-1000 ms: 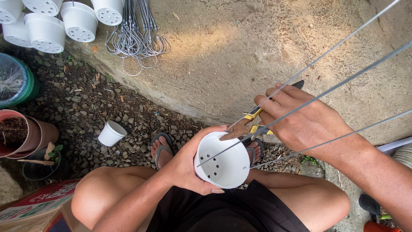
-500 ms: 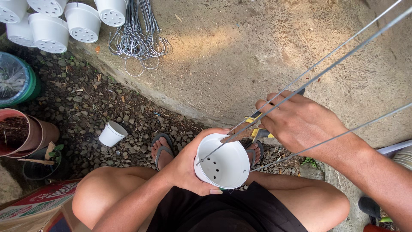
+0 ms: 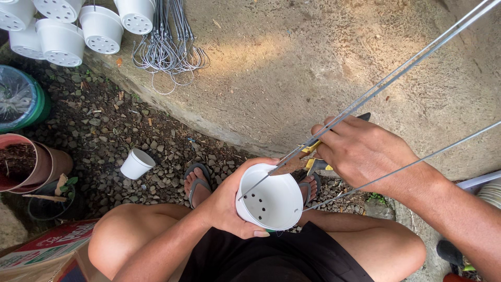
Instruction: The person uses pliers to bend metal wires through holes in a white plastic pot, forming a hanging support. The person then picks up additional wire pieces and bends them into loops with pliers. The finished pot with attached wires is placed aside.
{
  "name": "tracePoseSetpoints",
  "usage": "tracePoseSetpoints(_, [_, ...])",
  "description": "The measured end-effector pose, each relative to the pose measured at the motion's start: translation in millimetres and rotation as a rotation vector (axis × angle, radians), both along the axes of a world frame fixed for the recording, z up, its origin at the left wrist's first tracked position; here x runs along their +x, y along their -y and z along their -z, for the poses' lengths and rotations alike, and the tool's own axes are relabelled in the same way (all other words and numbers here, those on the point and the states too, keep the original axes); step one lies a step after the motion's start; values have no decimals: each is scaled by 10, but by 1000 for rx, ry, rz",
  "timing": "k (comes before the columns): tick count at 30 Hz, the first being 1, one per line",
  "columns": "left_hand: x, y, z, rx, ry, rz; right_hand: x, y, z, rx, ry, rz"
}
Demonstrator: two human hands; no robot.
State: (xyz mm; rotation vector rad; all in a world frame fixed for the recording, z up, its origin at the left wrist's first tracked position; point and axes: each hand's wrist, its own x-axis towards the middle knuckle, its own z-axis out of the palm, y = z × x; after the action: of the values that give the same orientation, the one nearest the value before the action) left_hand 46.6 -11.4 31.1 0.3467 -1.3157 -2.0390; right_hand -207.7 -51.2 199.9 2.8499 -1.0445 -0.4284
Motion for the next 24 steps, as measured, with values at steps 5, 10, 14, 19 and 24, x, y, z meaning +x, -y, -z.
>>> tracePoseSetpoints(5, [-15, -10, 11, 22, 0, 1, -11, 10, -2, 1, 24, -17])
tracePoseSetpoints(10, [-16, -5, 24, 5, 4, -4, 6, 8, -13, 13, 47, 23])
tracePoseSetpoints(14, [-21, 3, 23, -93, 15, -32, 31, -29, -61, -34, 112, 56])
tracePoseSetpoints(19, [14, -11, 24, -126, 38, -42, 9, -61, -144, 12, 110, 180])
tracePoseSetpoints(24, [-17, 3, 65, -115, 25, -71, -61, -32, -197, 69, 106, 299])
